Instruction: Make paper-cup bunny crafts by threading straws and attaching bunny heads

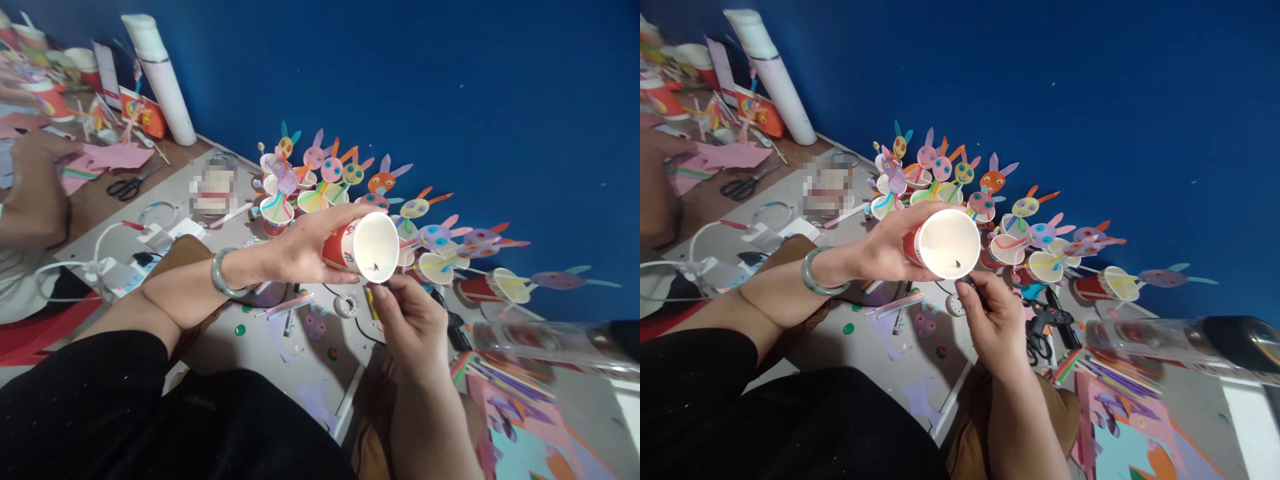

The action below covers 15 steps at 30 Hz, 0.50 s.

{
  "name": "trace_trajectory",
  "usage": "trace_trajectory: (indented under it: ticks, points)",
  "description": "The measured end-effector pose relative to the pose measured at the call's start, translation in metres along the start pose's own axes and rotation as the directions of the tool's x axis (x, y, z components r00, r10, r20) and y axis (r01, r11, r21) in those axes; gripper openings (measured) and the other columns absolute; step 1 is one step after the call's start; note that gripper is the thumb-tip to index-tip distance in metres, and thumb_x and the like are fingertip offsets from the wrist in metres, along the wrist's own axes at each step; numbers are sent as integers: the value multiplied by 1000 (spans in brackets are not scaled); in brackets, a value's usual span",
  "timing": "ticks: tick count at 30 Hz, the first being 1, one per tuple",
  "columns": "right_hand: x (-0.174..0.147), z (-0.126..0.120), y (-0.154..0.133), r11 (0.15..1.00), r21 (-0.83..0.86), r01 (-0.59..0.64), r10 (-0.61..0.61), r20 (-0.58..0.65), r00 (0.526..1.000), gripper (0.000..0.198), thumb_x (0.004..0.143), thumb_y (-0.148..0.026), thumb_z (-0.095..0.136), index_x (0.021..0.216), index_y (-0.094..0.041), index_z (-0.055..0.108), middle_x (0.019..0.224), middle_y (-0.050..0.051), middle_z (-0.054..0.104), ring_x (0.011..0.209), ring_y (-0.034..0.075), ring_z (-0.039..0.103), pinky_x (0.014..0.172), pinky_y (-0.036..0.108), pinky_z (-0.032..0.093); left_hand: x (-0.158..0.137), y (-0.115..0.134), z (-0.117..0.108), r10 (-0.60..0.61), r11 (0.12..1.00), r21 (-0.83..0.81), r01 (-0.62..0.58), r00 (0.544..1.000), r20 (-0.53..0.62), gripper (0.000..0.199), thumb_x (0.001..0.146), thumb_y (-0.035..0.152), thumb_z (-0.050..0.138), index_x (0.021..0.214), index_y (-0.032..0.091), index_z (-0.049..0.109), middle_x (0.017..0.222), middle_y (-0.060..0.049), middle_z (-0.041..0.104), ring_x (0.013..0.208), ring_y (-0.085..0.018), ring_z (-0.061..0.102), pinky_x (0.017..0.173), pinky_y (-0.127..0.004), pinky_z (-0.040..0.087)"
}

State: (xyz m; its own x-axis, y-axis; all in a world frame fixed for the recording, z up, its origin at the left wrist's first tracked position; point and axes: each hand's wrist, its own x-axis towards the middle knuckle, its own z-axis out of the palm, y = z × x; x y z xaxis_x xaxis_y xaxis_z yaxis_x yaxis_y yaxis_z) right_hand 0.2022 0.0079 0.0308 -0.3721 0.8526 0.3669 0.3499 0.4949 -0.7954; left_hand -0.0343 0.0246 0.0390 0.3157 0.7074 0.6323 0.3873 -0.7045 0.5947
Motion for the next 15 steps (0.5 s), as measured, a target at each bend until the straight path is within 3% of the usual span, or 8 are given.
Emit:
trace_trajectory:
  ticks: [3,5,6,8,10,12,13,15]
  points:
    - [2,3,8,841,-500,208,-307,-123,944,15,97,-35,66,94,-21,70,69,3,68,56,14,59,56,28,43,1,-2,2,-18,999,28,18,1000,-11,82,78,34,85,150,29,47,149,-11,62,139,-31,61,116,-48,54]
    - [2,3,11,727,-642,243,-403,-112,908,14,97,-34,66,94,-21,71,67,4,68,55,15,59,57,29,43,0,-4,3,-13,999,43,14,1000,-27,83,78,37,86,150,29,46,148,-11,63,139,-32,61,116,-49,54]
    - [2,2,10,726,-644,241,-400,-111,910,15,97,-35,66,94,-21,71,67,4,68,55,15,58,57,29,44,0,-4,3,-6,999,46,8,999,-33,84,78,38,86,151,29,46,148,-11,63,139,-32,61,116,-50,53]
    - [1,-1,6,834,-511,208,-299,-102,949,18,98,-37,64,95,-21,70,68,3,68,54,14,57,56,28,44,0,-4,4,2,999,41,-1,999,-32,85,77,38,86,151,29,46,149,-11,63,139,-32,61,117,-49,52]
    - [0,-4,0,966,-238,104,-111,-15,994,25,102,-42,59,93,-21,68,64,0,63,51,12,53,50,25,41,-1,-4,3,4,1000,20,-3,1000,-15,85,77,37,87,151,28,46,149,-12,62,138,-32,61,118,-49,52]
    - [-1,-7,-4,1000,13,-23,21,119,993,34,104,-49,53,92,-20,67,57,-4,54,45,10,44,43,24,35,-2,-4,3,11,1000,-12,-11,1000,1,84,78,37,86,151,27,46,150,-12,62,137,-31,62,118,-48,52]
    - [-1,-7,-5,996,65,-54,44,149,988,36,105,-51,52,92,-20,67,55,-5,52,44,10,42,42,23,34,-2,-5,3,15,1000,-24,-15,1000,2,82,79,36,85,151,27,47,150,-12,62,137,-31,62,118,-48,52]
    - [-1,-6,-3,1000,-23,-3,5,87,996,32,104,-48,55,96,-19,69,59,-3,57,47,10,46,46,24,37,-2,-8,5,25,999,-34,-25,1000,-13,80,80,36,83,151,27,48,149,-12,63,137,-31,62,117,-48,52]
